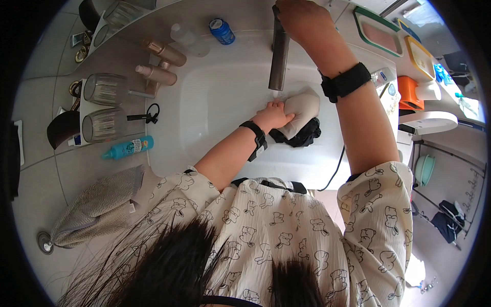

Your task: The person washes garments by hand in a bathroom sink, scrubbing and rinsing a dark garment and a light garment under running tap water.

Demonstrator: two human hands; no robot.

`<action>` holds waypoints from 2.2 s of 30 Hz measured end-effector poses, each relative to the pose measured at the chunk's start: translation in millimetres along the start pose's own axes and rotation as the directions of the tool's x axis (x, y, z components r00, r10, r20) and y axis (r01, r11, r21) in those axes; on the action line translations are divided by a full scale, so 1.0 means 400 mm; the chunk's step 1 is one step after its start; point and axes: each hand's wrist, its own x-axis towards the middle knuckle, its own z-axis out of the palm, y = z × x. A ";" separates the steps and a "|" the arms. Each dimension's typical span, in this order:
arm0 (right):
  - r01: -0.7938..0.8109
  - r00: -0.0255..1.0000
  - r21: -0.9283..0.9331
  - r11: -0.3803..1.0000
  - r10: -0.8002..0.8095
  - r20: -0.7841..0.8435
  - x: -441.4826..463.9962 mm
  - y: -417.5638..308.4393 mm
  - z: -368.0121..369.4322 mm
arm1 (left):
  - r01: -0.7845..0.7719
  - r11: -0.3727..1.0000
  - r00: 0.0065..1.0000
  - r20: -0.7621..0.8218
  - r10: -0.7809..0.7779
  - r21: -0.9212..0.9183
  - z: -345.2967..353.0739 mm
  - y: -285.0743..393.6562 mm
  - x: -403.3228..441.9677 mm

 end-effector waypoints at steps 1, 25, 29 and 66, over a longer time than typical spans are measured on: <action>0.000 1.000 0.000 1.000 0.000 0.000 0.001 -0.003 -0.003 | 0.000 1.000 1.000 0.000 0.000 0.000 0.011 -0.004 0.012; -0.063 0.995 0.035 0.997 0.060 0.081 0.001 -0.010 -0.019 | -0.046 0.997 0.998 -0.052 0.043 -0.060 0.012 -0.010 0.004; -0.049 0.998 0.045 0.998 0.047 0.052 -0.003 -0.011 -0.022 | -0.042 0.997 0.998 -0.058 0.039 -0.060 0.016 -0.012 0.012; -0.173 0.982 0.067 0.983 0.167 0.083 -0.021 -0.036 -0.041 | -0.042 0.997 0.998 -0.056 0.039 -0.064 0.003 -0.008 -0.006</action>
